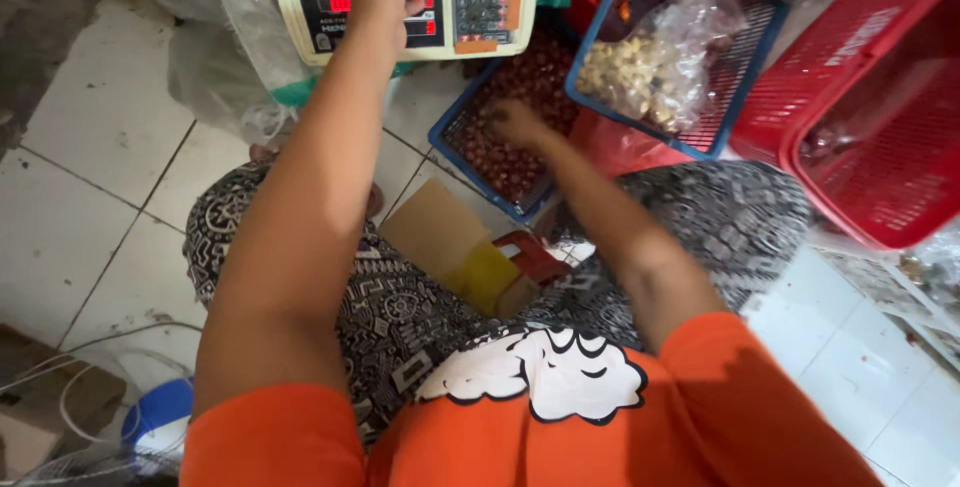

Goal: The person weighs small red onions by placing them in plastic bags and setting them on a digital scale.

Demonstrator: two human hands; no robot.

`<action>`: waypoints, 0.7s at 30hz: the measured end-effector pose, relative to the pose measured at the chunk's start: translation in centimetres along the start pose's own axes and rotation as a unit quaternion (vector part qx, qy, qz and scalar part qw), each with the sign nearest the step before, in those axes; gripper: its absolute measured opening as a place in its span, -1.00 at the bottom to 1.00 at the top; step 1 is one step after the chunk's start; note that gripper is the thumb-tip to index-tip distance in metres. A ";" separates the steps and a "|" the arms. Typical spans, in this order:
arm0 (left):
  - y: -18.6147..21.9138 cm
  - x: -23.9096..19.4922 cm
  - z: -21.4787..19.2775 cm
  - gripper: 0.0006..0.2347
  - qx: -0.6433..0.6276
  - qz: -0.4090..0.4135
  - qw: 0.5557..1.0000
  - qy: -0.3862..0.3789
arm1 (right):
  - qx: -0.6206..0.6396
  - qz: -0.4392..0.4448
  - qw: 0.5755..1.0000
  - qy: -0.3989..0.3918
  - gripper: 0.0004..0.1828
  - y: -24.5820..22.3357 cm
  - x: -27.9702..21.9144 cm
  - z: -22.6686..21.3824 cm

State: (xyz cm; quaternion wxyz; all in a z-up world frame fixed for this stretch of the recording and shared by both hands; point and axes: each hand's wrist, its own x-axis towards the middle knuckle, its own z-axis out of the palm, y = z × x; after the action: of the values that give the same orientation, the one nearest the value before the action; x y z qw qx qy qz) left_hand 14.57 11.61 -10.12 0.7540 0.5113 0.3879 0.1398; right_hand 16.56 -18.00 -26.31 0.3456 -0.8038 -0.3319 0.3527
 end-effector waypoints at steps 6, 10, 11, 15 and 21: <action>0.1 -1.9 -2.4 -0.65 -0.031 -0.011 0.998 -0.056 | 0.007 0.212 0.972 0.103 -0.45 5.5 -4.9 7.1; 1.3 -3.2 -4.3 -0.68 -0.011 0.020 0.997 -0.078 | -0.046 0.045 0.983 0.171 -0.39 5.6 -2.9 6.3; 1.7 -3.3 -4.5 -0.69 -0.003 0.001 0.998 -0.058 | -0.075 -0.031 0.977 0.199 -0.38 5.8 -1.5 6.3; 2.8 -3.8 -3.4 -0.69 -0.001 -0.038 0.999 -0.024 | -0.250 0.038 0.962 0.104 -0.62 5.8 4.3 6.8; 3.3 -4.0 -2.9 -0.68 0.008 -0.025 0.999 -0.027 | -0.285 0.014 0.953 0.103 -0.65 3.9 1.5 7.8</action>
State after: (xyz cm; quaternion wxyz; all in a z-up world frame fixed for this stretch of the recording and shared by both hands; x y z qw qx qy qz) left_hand 10.39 12.57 -5.95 0.7633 0.5114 0.3809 0.1039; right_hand 12.25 -16.45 -33.89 0.1292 -0.9052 -0.3704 0.1632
